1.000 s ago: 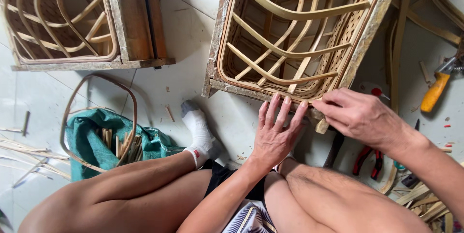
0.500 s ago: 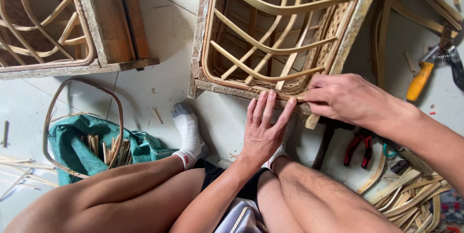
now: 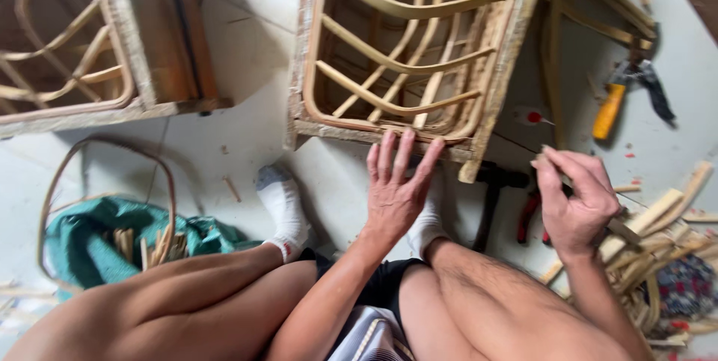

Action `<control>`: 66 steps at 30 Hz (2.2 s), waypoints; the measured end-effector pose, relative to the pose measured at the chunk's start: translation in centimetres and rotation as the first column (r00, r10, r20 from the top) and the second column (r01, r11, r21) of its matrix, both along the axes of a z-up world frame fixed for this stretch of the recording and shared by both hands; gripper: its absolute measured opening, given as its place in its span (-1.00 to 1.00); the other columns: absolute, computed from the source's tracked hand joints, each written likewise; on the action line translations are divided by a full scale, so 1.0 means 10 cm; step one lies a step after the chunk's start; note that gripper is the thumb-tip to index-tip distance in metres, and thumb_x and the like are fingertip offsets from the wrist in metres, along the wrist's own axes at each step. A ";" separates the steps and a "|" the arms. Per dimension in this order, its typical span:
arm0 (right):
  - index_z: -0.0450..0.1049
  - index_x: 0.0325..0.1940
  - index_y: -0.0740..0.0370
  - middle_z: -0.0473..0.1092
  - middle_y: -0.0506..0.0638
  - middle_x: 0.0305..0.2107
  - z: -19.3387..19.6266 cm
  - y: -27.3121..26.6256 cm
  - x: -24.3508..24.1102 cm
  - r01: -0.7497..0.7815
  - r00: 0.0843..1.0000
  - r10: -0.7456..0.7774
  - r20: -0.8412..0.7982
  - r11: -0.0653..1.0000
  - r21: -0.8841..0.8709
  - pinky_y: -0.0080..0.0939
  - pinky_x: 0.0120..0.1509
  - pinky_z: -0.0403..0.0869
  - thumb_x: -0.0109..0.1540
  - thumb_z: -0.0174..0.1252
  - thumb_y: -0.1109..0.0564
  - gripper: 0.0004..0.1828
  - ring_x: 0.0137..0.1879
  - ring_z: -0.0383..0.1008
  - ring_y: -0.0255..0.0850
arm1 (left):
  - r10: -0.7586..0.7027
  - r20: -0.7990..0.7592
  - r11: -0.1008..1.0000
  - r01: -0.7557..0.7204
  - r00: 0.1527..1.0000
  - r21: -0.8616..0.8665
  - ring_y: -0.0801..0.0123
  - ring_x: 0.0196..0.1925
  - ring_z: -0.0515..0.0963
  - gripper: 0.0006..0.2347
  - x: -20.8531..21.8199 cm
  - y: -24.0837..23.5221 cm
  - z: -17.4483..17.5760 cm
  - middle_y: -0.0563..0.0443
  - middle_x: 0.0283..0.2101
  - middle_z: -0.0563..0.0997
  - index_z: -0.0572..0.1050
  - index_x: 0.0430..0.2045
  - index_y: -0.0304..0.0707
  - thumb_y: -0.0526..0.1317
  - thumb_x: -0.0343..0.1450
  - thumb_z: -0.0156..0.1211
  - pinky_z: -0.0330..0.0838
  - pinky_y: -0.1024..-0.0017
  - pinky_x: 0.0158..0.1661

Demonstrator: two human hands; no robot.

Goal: The person assembles a rectangular basket by inserting thin wooden strips into a wooden mold. They apply glue to the joints, press the strips into place, and use a hammer and pliers to secure and trim the pieces.

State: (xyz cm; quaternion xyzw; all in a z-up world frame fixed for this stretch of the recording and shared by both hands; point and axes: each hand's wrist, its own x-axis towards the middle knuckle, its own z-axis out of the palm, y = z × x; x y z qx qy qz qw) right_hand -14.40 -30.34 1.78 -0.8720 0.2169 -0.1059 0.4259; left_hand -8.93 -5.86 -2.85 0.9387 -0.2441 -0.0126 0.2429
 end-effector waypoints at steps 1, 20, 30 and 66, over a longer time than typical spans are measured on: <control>0.55 0.16 0.37 0.47 0.13 -0.01 -0.09 -0.06 -0.12 0.164 0.986 -0.163 -0.028 0.985 0.058 -0.36 0.03 0.60 0.45 0.26 0.31 -0.80 -0.04 0.60 -0.24 | -0.014 -0.007 1.000 0.014 1.000 -0.012 -0.09 0.59 0.08 -0.47 0.00 -0.01 -0.02 -0.14 0.52 0.18 0.29 0.43 0.18 -0.24 0.52 0.23 -0.06 -0.04 0.53; 0.35 0.28 0.38 0.47 0.07 0.02 -0.63 -0.35 -0.06 0.004 0.998 0.005 -0.060 0.989 0.149 -0.34 0.13 0.55 0.41 0.27 0.28 -0.61 0.07 0.52 -0.31 | 0.013 -0.086 1.000 -0.013 0.996 -0.002 -0.13 0.59 0.02 -0.47 -0.09 -0.02 -0.04 -0.18 0.54 0.12 0.28 0.42 0.13 -0.20 0.50 0.27 -0.17 -0.07 0.50; 0.59 0.12 0.21 0.51 0.00 -0.14 0.56 0.11 0.44 -0.502 0.859 0.405 -0.314 0.788 -0.358 -0.07 0.10 0.50 0.05 0.50 0.17 -0.46 -0.01 0.48 -0.04 | 0.032 -0.076 0.999 -0.034 0.997 -0.029 0.16 0.57 0.15 -0.48 0.02 0.10 0.01 0.08 0.48 0.30 0.31 0.40 -0.08 -0.16 0.51 0.32 -0.17 -0.02 0.50; 0.63 0.04 0.22 0.50 -0.08 -0.25 0.59 0.27 0.64 -0.630 0.776 0.525 -0.350 0.608 -0.483 -0.05 -0.07 0.41 0.04 0.51 0.12 -0.51 -0.14 0.46 -0.11 | 0.053 -0.119 0.894 -0.101 0.991 -0.436 0.20 0.17 0.57 -0.74 0.49 0.28 0.18 0.08 0.13 0.62 0.61 -0.08 -0.21 -0.40 0.36 0.42 0.34 0.22 0.20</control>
